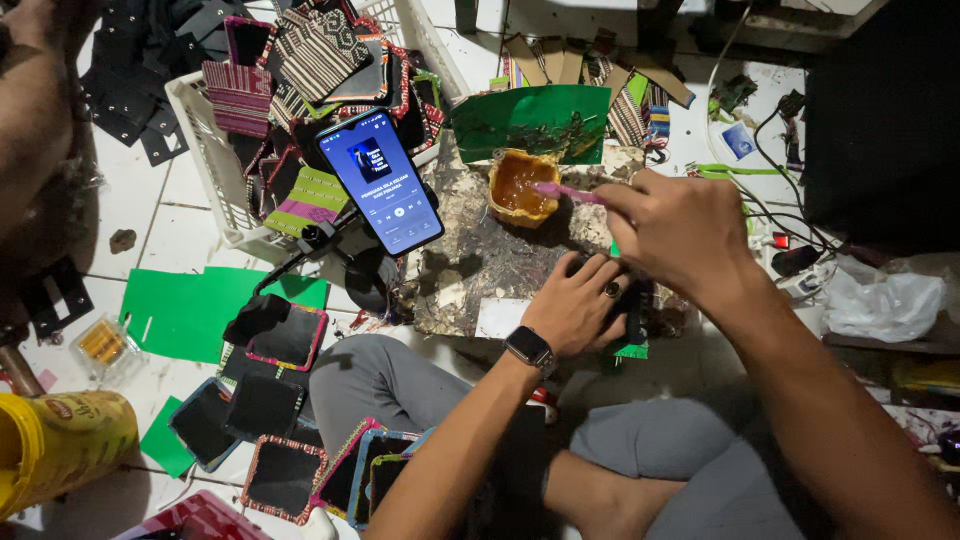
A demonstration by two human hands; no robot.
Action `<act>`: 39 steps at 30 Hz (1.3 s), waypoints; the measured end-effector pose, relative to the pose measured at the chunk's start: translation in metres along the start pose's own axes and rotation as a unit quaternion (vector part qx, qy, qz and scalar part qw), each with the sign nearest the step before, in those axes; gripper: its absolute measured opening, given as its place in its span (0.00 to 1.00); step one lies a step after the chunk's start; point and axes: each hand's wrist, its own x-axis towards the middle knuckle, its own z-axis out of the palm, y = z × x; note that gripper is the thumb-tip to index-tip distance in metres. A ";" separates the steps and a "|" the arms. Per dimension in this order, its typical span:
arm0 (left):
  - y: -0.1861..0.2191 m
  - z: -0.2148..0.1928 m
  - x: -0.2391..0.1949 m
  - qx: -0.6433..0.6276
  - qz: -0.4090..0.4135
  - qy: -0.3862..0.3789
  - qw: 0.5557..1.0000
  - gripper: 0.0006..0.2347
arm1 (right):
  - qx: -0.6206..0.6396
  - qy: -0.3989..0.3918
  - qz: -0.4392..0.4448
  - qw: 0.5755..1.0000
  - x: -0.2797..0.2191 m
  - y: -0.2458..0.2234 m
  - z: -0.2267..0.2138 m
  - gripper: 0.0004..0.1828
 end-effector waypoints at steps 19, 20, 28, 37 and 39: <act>0.003 -0.022 0.009 -0.027 -0.011 -0.003 1.000 0.15 | -0.008 0.038 0.004 0.999 -0.003 -0.003 -0.047 0.07; 0.004 -0.026 0.011 -0.022 -0.021 -0.045 0.999 0.16 | 0.002 0.054 0.007 0.999 -0.008 -0.002 -0.046 0.10; 0.001 -0.005 0.001 -0.021 -0.012 0.001 1.000 0.17 | 0.007 0.031 0.042 0.999 -0.049 -0.009 0.003 0.06; 0.004 -0.010 0.004 -0.028 -0.027 -0.020 0.999 0.18 | 0.086 0.152 0.096 0.980 -0.057 0.015 -0.033 0.10; 0.003 -0.009 0.003 -0.033 -0.026 -0.025 0.999 0.18 | 0.177 0.192 0.107 0.959 -0.052 0.010 -0.031 0.14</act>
